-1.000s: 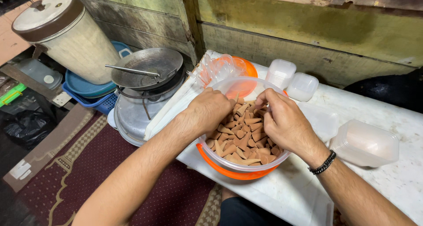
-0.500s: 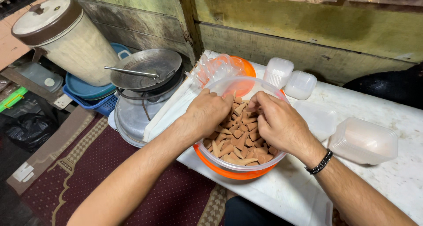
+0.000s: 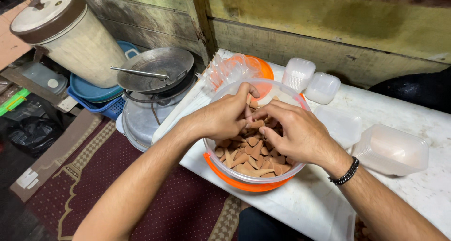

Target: The person sorts incense cones from a large bucket into smaller plastic containers by hand, arranging them neatly in rows.

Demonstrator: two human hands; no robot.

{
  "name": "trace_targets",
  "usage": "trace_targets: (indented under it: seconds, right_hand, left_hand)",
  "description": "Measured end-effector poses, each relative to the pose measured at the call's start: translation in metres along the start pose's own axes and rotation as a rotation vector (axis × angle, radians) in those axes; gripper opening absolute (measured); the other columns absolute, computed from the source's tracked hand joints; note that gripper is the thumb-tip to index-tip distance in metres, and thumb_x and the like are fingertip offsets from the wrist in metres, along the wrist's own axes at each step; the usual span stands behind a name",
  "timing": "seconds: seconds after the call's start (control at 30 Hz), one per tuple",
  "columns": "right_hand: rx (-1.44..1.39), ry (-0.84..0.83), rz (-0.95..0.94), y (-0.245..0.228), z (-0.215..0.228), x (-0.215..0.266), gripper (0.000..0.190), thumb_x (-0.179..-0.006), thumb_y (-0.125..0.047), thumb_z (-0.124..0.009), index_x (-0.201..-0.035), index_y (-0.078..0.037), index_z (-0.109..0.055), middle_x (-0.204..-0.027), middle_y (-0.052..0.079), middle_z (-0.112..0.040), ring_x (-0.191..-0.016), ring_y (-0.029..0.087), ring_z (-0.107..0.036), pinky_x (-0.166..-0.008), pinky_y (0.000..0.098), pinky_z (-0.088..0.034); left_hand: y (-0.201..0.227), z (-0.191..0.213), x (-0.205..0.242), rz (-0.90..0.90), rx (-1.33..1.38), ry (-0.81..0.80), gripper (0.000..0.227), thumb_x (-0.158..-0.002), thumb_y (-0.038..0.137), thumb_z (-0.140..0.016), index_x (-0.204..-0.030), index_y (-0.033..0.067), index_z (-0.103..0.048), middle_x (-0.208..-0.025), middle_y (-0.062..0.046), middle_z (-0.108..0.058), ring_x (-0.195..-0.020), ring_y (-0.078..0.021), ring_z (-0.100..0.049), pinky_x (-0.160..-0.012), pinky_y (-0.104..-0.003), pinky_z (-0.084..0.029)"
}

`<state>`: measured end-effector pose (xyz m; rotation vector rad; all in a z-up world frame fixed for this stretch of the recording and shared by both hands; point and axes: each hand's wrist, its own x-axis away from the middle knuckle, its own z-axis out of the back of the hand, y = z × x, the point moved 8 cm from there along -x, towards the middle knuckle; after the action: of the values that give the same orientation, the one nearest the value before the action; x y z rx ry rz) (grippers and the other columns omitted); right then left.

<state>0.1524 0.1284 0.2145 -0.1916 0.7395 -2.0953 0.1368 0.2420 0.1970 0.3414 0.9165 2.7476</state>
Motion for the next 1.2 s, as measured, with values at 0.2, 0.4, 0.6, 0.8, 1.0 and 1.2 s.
trace_targets:
  seconds: [0.2, 0.4, 0.6, 0.8, 1.0, 1.2]
  right_hand:
    - [0.006, 0.283, 0.003, 0.027, 0.004, -0.002, 0.025, -0.092, -0.009, -0.058, -0.116, -0.011, -0.059, -0.1, 0.012, -0.061, -0.094, 0.037, -0.067, -0.079, 0.0489, -0.055]
    - [-0.054, 0.442, 0.028, 0.027, 0.01, 0.006, 0.03, -0.095, -0.001, -0.05, -0.125, -0.005, -0.045, -0.104, 0.018, -0.051, -0.092, 0.042, -0.065, -0.077, 0.0498, -0.055]
    - [-0.072, 0.457, 0.04, 0.024, 0.013, 0.008, 0.031, -0.095, 0.0, -0.05, -0.126, -0.003, -0.044, -0.105, 0.02, -0.052, -0.091, 0.043, -0.065, -0.076, 0.0507, -0.055]
    - [-0.105, 0.47, 0.055, 0.029, 0.013, 0.007, 0.033, -0.093, 0.0, -0.054, -0.125, -0.003, -0.046, -0.103, 0.018, -0.055, -0.087, 0.036, -0.066, -0.066, 0.0423, -0.058]
    - [-0.187, 0.55, 0.095, 0.032, 0.017, 0.013, 0.036, -0.091, 0.003, -0.059, -0.123, -0.002, -0.046, -0.101, 0.019, -0.058, -0.085, 0.031, -0.065, -0.063, 0.0354, -0.058]
    - [-0.276, 0.665, 0.15, 0.031, 0.023, 0.022, 0.035, -0.089, 0.005, -0.062, -0.121, 0.002, -0.048, -0.101, 0.021, -0.059, -0.084, 0.03, -0.066, -0.062, 0.0307, -0.058]
  left_hand:
    - [0.006, 0.015, 0.003, -0.057, -0.138, 0.119, 0.05, -0.086, 0.0, -0.057, -0.127, 0.0061, -0.029, -0.1, -0.017, -0.073, -0.096, -0.0436, -0.071, -0.084, -0.056, -0.054]
    - [0.013, -0.02, -0.002, -0.091, -0.446, -0.033, 0.029, -0.085, 0.022, -0.068, -0.108, 0.0066, -0.062, -0.101, -0.014, -0.072, -0.1, -0.0388, -0.07, -0.091, -0.05, -0.052]
    - [0.017, -0.035, -0.003, -0.075, -0.489, -0.133, 0.042, -0.075, 0.036, -0.08, -0.109, 0.0131, -0.073, -0.107, -0.014, -0.068, -0.105, -0.0374, -0.068, -0.094, -0.048, -0.052]
    - [0.009, -0.044, -0.002, -0.107, -0.406, -0.073, 0.023, -0.074, 0.028, -0.08, -0.092, 0.0153, -0.073, -0.105, -0.012, -0.066, -0.102, -0.0389, -0.068, -0.092, -0.048, -0.053]
    - [0.031, -0.037, 0.013, -0.11, -0.382, 0.04, 0.031, -0.074, 0.035, -0.079, -0.093, 0.011, -0.072, -0.103, -0.013, -0.066, -0.1, -0.0398, -0.068, -0.09, -0.048, -0.054]
    - [0.056, -0.05, 0.014, -0.1, -0.484, -0.074, 0.02, -0.074, 0.033, -0.079, -0.089, 0.0194, -0.078, -0.098, -0.012, -0.071, -0.101, -0.0376, -0.07, -0.089, -0.046, -0.056]
